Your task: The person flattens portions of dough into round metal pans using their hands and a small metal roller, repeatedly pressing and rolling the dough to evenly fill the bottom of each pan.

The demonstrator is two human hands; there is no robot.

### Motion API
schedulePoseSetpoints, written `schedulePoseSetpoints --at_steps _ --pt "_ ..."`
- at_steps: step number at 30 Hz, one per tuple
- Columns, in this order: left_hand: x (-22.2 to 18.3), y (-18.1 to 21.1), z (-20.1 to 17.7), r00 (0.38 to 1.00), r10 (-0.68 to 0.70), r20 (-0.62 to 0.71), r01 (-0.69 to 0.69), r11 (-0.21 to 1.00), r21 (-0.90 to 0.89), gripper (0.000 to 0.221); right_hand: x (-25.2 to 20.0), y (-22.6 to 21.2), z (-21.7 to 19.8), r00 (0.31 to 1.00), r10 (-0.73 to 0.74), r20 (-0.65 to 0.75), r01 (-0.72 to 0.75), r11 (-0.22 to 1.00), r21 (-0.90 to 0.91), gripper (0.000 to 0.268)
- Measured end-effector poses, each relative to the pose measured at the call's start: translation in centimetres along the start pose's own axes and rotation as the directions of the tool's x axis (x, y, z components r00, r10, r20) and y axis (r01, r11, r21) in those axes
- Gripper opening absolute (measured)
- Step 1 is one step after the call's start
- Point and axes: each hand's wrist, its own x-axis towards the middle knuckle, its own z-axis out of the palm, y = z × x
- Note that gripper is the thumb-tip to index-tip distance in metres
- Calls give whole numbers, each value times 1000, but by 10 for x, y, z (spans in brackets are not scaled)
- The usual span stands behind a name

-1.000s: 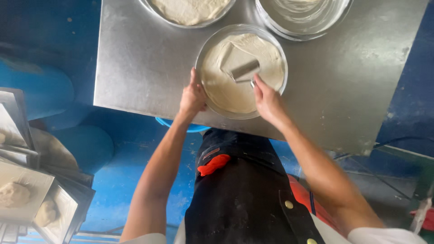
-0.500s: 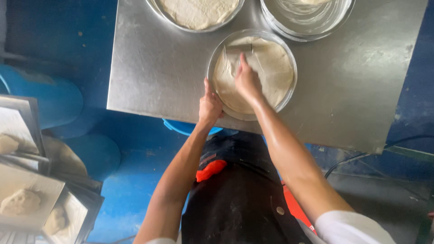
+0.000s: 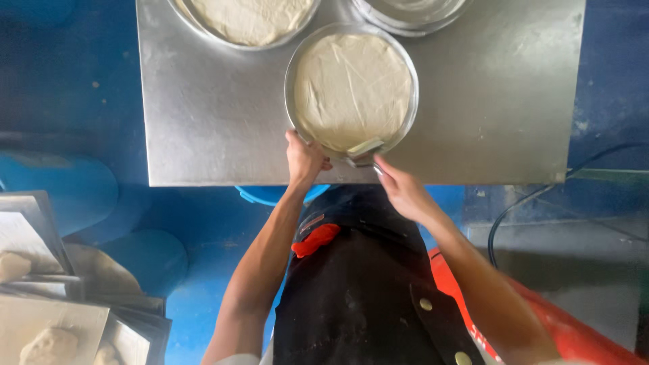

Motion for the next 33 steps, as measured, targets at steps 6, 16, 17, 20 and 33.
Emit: schedulePoseSetpoints --at_steps 6,16,17,20,33 --pt "9 27 -33 989 141 -52 -144 989 -42 36 -40 -8 -46 564 825 25 -791 532 302 49" --pt "163 72 -25 909 167 -382 -151 986 71 78 -15 61 -87 863 504 -17 -482 834 267 48" --pt "167 70 -7 879 249 -408 -169 960 223 75 -17 70 -96 837 546 -31 -516 807 288 48" --pt "190 62 82 997 -72 29 73 720 -690 42 -30 103 -122 751 660 -19 -608 702 372 50" --pt "282 145 209 861 289 -419 -199 949 246 27 -23 204 -211 736 665 -125 -640 744 192 49"
